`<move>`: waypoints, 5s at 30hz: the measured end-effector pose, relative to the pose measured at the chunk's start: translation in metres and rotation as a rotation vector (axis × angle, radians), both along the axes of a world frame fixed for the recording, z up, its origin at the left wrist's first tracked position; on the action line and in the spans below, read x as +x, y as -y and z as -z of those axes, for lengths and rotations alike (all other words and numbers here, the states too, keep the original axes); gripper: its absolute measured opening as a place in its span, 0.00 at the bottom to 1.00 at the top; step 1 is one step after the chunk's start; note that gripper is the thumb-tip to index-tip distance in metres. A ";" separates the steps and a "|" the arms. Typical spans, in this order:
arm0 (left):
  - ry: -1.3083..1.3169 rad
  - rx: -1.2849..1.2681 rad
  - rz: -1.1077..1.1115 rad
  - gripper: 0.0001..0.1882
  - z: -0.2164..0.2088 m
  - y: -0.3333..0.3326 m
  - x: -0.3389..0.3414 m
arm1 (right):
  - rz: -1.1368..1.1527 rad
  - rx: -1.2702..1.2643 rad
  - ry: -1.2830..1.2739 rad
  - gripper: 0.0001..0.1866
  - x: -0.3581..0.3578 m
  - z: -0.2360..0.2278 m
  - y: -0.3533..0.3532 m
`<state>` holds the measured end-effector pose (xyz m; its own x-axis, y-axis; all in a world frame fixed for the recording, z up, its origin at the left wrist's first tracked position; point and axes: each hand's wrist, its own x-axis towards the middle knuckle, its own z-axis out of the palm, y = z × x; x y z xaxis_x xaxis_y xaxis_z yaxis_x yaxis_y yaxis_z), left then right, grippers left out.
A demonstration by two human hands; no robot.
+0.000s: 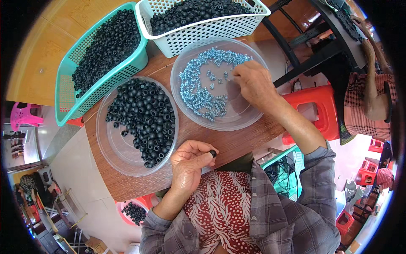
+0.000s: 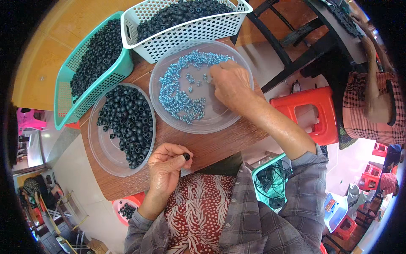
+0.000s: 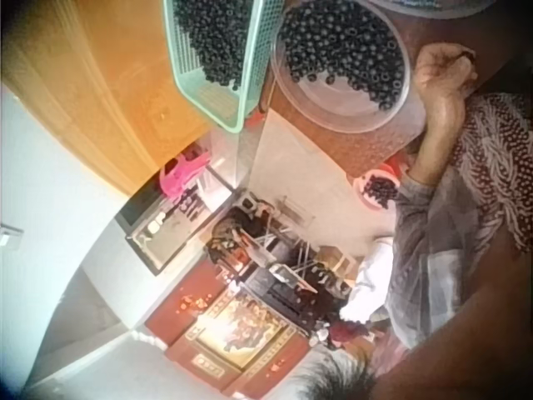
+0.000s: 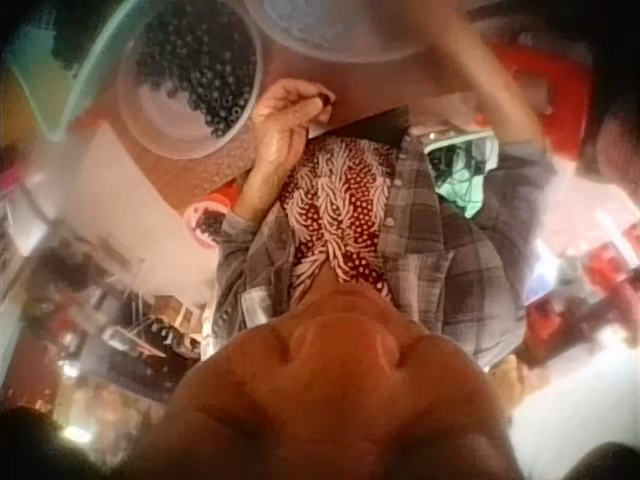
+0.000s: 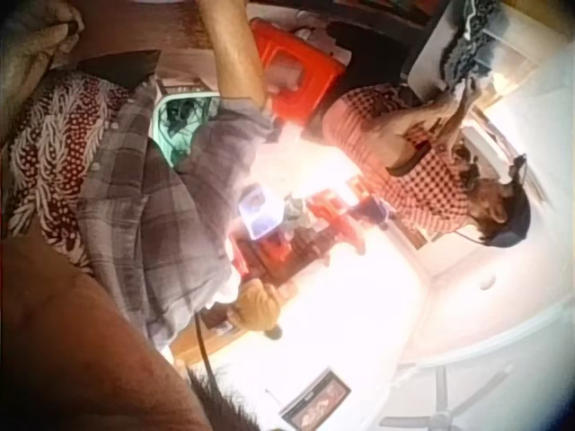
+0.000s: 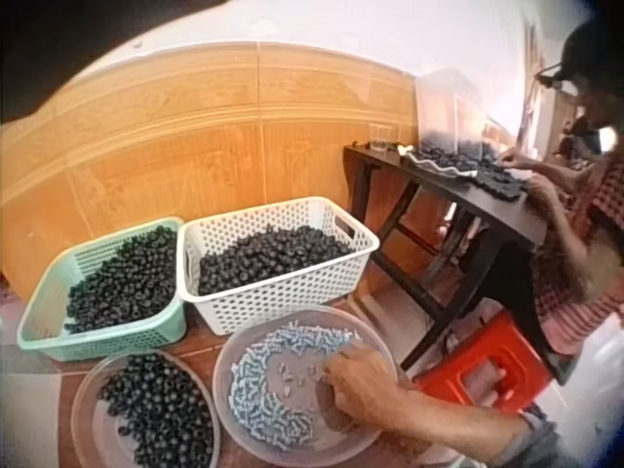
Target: The person assembles small light-blue beads into larger black plastic circular components by hand.
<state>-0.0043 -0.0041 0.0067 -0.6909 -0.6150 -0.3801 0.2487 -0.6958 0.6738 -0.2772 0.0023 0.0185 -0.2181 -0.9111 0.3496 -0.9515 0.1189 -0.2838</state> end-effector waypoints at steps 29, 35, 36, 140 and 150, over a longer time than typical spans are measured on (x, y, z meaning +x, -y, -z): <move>-0.112 -0.017 -0.101 0.09 0.002 -0.005 -0.003 | -0.362 0.362 0.773 0.06 0.080 -0.060 -0.057; -0.069 -0.199 -0.121 0.11 -0.006 -0.009 0.000 | -0.353 0.422 0.880 0.07 0.087 -0.059 -0.055; -0.055 -0.289 -0.104 0.10 -0.005 -0.010 0.002 | -0.343 0.442 0.896 0.07 0.089 -0.060 -0.056; -0.210 0.007 -0.008 0.19 0.007 -0.006 0.059 | -0.647 0.305 0.755 0.06 0.164 -0.054 0.067; -0.155 -0.075 -0.195 0.14 -0.026 0.004 0.035 | -0.454 0.285 0.878 0.07 0.106 -0.070 -0.020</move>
<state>0.0309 -0.0086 0.0326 -0.6031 -0.7647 -0.2272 0.4772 -0.5740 0.6654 -0.1714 0.0227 0.0884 0.0928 -0.9956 -0.0090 -0.3942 -0.0285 -0.9186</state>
